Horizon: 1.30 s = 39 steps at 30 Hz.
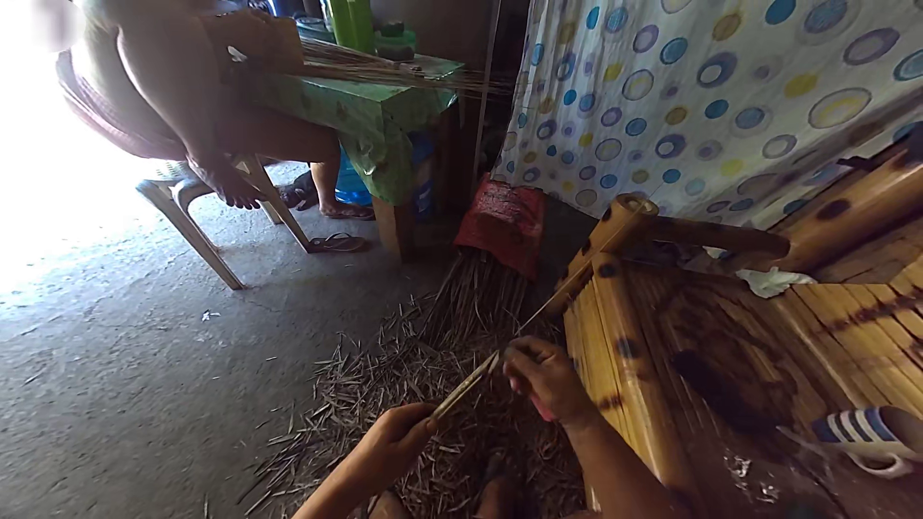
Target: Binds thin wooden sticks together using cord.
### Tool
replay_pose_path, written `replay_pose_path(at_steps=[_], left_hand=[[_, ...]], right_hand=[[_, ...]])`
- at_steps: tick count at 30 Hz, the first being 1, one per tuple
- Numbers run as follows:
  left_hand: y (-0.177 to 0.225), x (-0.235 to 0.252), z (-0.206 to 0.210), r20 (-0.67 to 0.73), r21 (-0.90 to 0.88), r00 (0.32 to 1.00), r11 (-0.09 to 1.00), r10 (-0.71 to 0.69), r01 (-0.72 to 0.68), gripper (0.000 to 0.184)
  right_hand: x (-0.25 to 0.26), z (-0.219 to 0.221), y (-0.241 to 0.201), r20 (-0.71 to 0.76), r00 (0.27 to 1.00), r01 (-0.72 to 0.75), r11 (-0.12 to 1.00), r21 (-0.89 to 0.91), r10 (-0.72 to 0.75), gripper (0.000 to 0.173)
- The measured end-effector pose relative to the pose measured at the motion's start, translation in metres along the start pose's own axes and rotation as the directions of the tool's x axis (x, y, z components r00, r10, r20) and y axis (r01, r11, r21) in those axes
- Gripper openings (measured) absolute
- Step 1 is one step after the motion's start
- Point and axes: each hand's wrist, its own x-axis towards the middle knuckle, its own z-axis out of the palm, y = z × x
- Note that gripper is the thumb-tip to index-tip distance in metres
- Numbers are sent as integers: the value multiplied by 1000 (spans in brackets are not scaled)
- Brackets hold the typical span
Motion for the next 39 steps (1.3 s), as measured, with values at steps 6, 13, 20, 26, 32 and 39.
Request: replay_pose_path(at_steps=[6, 13, 20, 26, 32, 39], left_hand=[[0, 0, 1, -22, 32, 1000, 999, -11, 12, 29], [-4, 2, 5, -131, 103, 989, 993, 69, -56, 24], [-4, 0, 4, -136, 156, 987, 986, 86, -65, 23], [-5, 1, 2, -150, 172, 984, 983, 97, -70, 24], [-3, 4, 1, -105, 195, 990, 978, 97, -75, 27], [-3, 2, -7, 5, 110, 1000, 994, 21, -22, 36]], right_hand=[[12, -18, -3, -295, 954, 64, 998, 26, -53, 16], [-10, 10, -10, 27, 982, -186, 980, 71, 185, 16], [1, -9, -10, -236, 971, -16, 997, 76, 33, 21], [-1, -2, -11, -197, 977, -65, 994, 89, 82, 24], [-6, 4, -13, -110, 987, -102, 987, 124, 116, 27], [-6, 3, -10, -81, 992, -83, 990, 115, 93, 28]])
